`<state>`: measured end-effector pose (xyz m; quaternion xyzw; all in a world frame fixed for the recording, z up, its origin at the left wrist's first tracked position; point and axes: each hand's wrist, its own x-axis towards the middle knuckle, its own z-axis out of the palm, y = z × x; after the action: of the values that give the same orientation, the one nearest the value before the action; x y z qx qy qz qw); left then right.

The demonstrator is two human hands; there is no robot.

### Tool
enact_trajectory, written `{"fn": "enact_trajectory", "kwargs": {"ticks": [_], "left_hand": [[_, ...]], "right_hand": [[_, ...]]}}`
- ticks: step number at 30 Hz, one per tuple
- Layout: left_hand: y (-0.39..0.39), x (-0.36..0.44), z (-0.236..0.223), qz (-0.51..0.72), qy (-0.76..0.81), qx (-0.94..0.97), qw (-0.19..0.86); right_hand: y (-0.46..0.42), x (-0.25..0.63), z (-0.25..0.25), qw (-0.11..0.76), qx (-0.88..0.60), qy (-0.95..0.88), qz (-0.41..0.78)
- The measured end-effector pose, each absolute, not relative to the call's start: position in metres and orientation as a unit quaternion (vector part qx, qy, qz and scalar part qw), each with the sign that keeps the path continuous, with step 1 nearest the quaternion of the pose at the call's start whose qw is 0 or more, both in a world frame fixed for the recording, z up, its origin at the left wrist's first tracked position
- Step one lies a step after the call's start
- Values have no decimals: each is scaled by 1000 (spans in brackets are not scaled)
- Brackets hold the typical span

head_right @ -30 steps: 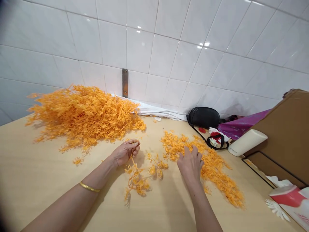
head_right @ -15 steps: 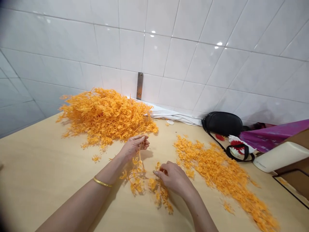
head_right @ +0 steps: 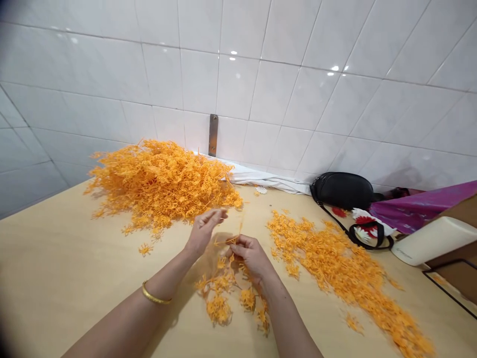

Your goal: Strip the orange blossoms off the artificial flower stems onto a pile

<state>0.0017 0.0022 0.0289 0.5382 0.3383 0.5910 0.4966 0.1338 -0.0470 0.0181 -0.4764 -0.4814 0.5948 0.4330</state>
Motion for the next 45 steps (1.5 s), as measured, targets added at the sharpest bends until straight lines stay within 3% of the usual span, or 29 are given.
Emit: {"fn": "enact_trajectory", "kwargs": {"ticks": [4, 9, 14, 19, 25, 28, 31, 35, 39, 45], "left_hand": [[17, -10, 22, 661, 436, 411, 452], [21, -7, 12, 590, 393, 282, 646], [0, 12, 10, 414, 345, 325, 777], [-16, 25, 8, 321, 298, 423, 793], [-5, 15, 5, 345, 299, 422, 783], [2, 10, 5, 374, 288, 380, 795], [4, 8, 5, 389, 275, 358, 803], [4, 8, 3, 385, 272, 361, 805], [2, 10, 2, 391, 266, 359, 805], [-1, 16, 5, 422, 272, 338, 796]], "right_hand": [[-43, 155, 19, 484, -465, -436, 599], [-38, 163, 17, 534, -460, -392, 591], [-36, 162, 16, 572, -485, -440, 495], [-35, 160, 15, 525, -522, -589, 324], [-37, 176, 20, 519, -545, -552, 360], [-40, 180, 23, 471, -558, -578, 364], [-41, 177, 19, 425, -570, -621, 330], [-39, 172, 11, 433, -592, -625, 267], [-38, 167, 7, 455, -559, -603, 342], [-36, 157, 4, 556, -496, -460, 483]]}}
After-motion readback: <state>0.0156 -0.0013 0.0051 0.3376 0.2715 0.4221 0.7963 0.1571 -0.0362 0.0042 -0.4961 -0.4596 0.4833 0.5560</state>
